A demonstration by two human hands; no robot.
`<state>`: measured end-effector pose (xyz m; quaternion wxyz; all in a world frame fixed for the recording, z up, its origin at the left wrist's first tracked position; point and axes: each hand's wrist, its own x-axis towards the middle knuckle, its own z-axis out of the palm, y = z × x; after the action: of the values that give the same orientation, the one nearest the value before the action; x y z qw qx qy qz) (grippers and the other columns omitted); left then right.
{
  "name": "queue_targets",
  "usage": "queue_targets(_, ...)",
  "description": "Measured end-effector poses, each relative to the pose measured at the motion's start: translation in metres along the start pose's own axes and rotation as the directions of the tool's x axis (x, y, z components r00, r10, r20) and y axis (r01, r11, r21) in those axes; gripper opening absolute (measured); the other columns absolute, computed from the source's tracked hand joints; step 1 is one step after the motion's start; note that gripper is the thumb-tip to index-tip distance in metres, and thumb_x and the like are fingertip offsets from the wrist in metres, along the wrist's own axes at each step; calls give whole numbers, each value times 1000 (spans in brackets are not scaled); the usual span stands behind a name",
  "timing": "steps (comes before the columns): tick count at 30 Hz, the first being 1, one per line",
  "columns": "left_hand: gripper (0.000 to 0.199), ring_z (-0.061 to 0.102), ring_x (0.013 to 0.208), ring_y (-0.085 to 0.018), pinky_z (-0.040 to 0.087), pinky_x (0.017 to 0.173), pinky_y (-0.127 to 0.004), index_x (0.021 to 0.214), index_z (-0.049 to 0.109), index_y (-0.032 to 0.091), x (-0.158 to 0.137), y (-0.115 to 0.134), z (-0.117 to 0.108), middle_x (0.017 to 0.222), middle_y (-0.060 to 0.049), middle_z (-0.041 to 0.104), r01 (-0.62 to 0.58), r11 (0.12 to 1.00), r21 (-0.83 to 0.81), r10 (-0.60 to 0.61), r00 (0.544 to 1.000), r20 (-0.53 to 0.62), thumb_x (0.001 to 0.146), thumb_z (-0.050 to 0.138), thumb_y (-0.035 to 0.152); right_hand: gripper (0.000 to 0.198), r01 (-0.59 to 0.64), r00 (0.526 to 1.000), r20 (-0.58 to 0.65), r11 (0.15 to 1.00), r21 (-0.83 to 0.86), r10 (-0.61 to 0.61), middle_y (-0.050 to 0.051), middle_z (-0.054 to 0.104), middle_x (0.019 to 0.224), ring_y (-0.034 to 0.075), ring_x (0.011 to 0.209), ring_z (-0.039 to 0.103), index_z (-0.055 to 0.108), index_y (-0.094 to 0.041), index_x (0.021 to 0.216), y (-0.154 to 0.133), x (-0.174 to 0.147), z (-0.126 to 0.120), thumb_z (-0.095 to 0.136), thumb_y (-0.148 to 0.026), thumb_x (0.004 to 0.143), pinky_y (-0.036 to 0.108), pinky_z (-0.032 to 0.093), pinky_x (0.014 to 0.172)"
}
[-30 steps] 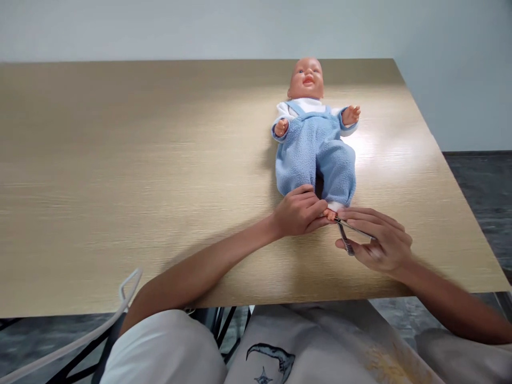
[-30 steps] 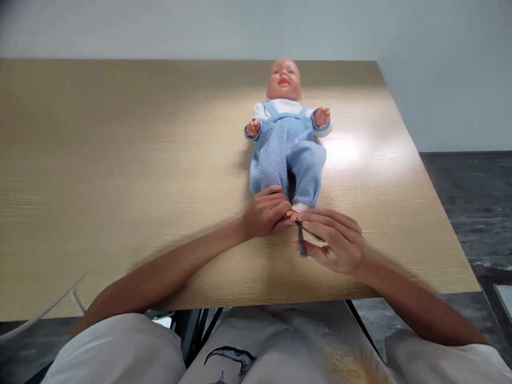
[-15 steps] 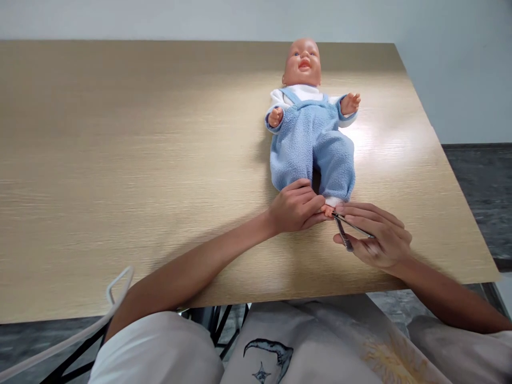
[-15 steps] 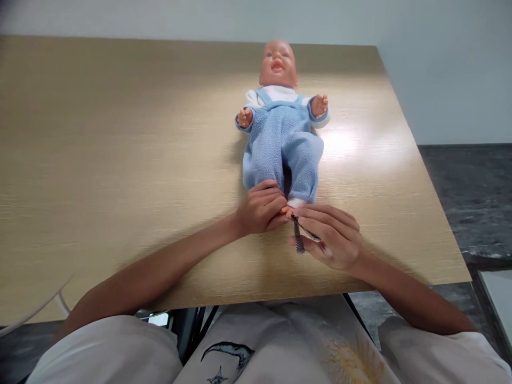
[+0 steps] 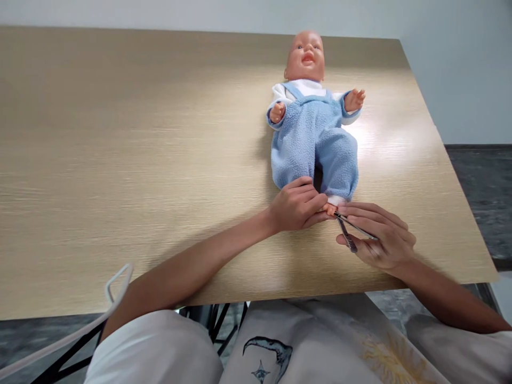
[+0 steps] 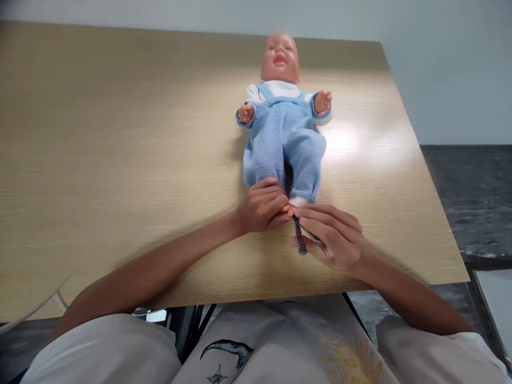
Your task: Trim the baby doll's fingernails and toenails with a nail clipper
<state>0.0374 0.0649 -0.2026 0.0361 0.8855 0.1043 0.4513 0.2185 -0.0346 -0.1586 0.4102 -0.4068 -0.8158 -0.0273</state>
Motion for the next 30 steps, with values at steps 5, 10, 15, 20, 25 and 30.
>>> queue_targets(5, 35, 47, 62, -14, 44, 80, -31, 75, 41, 17, 0, 0, 0, 63, 0, 53, 4, 1000, -4, -4, 1000, 2, 102, 40, 40, 47, 10, 1000, 24, 1000, -8, -9, -1, 63, 112, 3, 117, 62, 58, -15, 103, 0, -1, -2, 78, -19, 61, 19, 60, 97)
queue_targets(10, 37, 48, 62, -14, 44, 80, -31, 74, 41, 17, 1, 1, -1, 63, 0, 53, 10, 1000, -9, -9, 1000, 11, 102, 38, 40, 45, -8, 1000, 25, 1000, -11, 8, -1, 63, 111, 3, 115, 63, 58, -15, 101, -4, 3, -3, 78, -17, 60, 18, 60, 96)
queue_targets(15, 37, 49, 62, -14, 44, 80, -31, 74, 42, 17, 1, 2, -2, 64, -1, 55, 18, 1000, 13, -18, 999, 31, 103, 36, 40, 43, -3, 999, 37, 1000, -25, 4, -2, 63, 110, 1, 115, 62, 58, -16, 101, -7, 6, -2, 77, -21, 63, 17, 60, 98)
queue_targets(20, 35, 47, 61, -14, 44, 79, -31, 75, 42, 17, 2, 1, -1, 63, 0, 53, 7, 1000, -8, -7, 1000, 9, 102, 39, 39, 40, 1, 999, 33, 999, -52, 1, -1, 63, 110, 1, 117, 61, 58, -14, 100, -9, 8, -2, 75, -21, 65, 16, 59, 100)
queue_targets(25, 37, 48, 62, -14, 43, 79, -31, 75, 43, 17, 2, 1, -1, 64, -1, 54, 4, 1000, 10, -5, 1000, 29, 103, 35, 40, 44, 53, 998, 45, 993, -107, -48, -3, 63, 112, 3, 120, 60, 58, -19, 106, -9, 5, -1, 75, -21, 65, 18, 57, 100)
queue_targets(30, 38, 47, 62, -13, 43, 80, -30, 72, 43, 16, 5, 1, -5, 63, 0, 53, -9, 1000, 20, 8, 997, 72, 102, 37, 39, 40, 61, 998, -12, 986, -157, -63, 0, 62, 110, 1, 119, 60, 55, -14, 101, -7, 4, 2, 73, -30, 69, 15, 57, 101)
